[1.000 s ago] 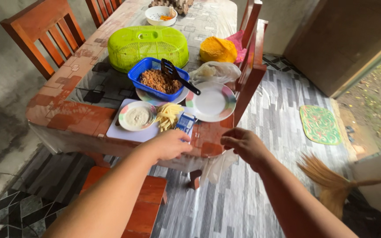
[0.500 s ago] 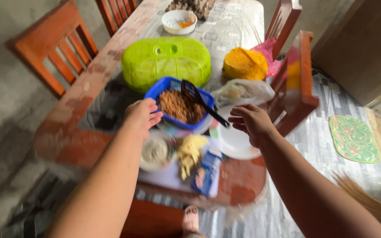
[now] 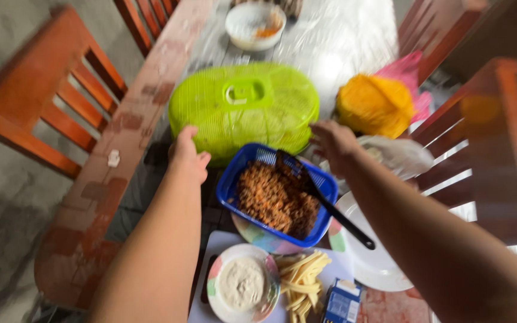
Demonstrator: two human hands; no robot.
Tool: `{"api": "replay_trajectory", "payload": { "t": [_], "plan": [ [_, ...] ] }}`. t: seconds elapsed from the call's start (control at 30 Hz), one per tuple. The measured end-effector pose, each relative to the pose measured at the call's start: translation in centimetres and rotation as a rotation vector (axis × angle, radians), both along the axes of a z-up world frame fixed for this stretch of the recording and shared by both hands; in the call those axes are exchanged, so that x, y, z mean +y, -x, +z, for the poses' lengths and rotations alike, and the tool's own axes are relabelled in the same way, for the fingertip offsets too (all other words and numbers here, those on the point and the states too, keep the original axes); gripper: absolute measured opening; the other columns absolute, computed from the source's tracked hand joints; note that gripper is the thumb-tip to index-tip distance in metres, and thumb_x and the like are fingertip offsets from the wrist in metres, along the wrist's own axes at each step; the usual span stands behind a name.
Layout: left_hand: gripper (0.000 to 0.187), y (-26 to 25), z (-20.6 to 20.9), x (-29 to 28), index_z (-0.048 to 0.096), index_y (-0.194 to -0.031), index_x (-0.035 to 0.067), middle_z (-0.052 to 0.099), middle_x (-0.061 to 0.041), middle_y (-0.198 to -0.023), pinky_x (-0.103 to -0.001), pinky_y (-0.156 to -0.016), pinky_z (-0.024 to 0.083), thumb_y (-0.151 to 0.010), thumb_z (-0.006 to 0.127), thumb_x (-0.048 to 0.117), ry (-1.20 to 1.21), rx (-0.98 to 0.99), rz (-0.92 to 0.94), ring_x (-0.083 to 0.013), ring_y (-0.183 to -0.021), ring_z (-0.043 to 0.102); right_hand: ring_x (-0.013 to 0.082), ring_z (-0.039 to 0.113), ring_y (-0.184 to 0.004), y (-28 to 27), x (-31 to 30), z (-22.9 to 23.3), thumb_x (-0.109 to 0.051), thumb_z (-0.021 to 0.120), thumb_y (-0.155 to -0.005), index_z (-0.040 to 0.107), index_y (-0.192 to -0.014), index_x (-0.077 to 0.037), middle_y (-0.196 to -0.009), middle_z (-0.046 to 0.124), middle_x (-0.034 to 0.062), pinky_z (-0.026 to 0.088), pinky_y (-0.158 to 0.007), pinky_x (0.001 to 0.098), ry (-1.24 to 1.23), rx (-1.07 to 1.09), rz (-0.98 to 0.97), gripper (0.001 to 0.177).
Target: The person prepares a taco by arranging ingredients on a table, including a bowl of sauce, sliced potatoes, and a container of seasoned meat. They then take a yellow tortilla, place it on a cutting board, and use a spatula to spread the meat onto the tortilla.
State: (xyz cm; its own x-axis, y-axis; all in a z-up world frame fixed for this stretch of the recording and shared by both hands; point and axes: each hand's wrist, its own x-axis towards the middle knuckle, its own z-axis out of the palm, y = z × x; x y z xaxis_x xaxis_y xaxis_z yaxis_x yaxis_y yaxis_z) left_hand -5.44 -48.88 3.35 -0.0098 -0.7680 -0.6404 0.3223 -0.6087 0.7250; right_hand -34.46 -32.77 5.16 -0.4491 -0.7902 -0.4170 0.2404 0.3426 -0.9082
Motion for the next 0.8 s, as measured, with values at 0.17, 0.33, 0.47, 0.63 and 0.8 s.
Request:
{"api": "replay_trajectory", "payload": {
  "t": [0.17,0.33,0.47,0.63,0.8],
  "plan": [
    [0.089,0.9,-2.7,-2.7,0.030,-0.158,0.014,0.033,-0.014,-0.163,-0.056,-0.122,0.024,-0.082,0.068,0.041,0.086,0.126,-0.060,-0.0454,-0.147,0.030,0.0374,0.040,-0.150,0.4,-4.4,-1.7,-0.037,0.067,-0.088,0.057,-0.139,-0.003,-0.165,0.030,0.0191,0.038,-0.118,0.0446,-0.072,-0.116,-0.090,0.062],
    [0.091,1.7,-2.0,-4.4,0.031,-0.157,0.010,0.037,-0.013,-0.162,-0.058,-0.119,0.029,-0.081,0.068,0.045,0.092,0.083,-0.052,-0.0427,-0.148,0.035,0.0461,0.024,-0.153,0.5,-6.5,-1.7,-0.047,0.061,-0.093,0.048,-0.144,-0.005,-0.166,0.012,0.0318,0.029,-0.121,0.0498,-0.089,-0.346,-0.131,0.068],
    [0.094,2.8,-1.9,-6.1,0.030,-0.157,0.009,0.034,-0.014,-0.162,-0.058,-0.119,0.032,-0.081,0.068,0.049,0.078,0.072,-0.038,-0.0478,-0.145,0.033,0.0457,0.021,-0.154,1.3,-8.2,-2.2,-0.048,0.061,-0.091,0.050,-0.141,-0.002,-0.167,0.013,0.0308,0.027,-0.122,0.0502,-0.038,-0.391,-0.183,0.068],
    [0.096,4.8,-3.1,-8.5,0.033,-0.157,0.009,0.038,-0.015,-0.160,-0.055,-0.118,0.035,-0.080,0.067,0.053,0.095,0.076,-0.028,-0.0470,-0.143,0.038,0.0420,0.023,-0.154,3.0,-10.0,-3.2,-0.048,0.061,-0.091,0.053,-0.134,-0.003,-0.167,0.020,0.0286,0.026,-0.122,0.0494,0.020,-0.431,-0.214,0.063],
    [0.098,6.6,-4.2,-10.2,0.028,-0.158,0.009,0.034,-0.018,-0.160,-0.054,-0.118,0.036,-0.080,0.068,0.053,0.104,0.082,-0.029,-0.0445,-0.145,0.037,0.0401,0.025,-0.154,4.6,-11.3,-3.6,-0.047,0.060,-0.092,0.055,-0.125,-0.004,-0.166,0.028,0.0245,0.026,-0.121,0.0505,0.084,-0.480,-0.225,0.055]
  ]
}}
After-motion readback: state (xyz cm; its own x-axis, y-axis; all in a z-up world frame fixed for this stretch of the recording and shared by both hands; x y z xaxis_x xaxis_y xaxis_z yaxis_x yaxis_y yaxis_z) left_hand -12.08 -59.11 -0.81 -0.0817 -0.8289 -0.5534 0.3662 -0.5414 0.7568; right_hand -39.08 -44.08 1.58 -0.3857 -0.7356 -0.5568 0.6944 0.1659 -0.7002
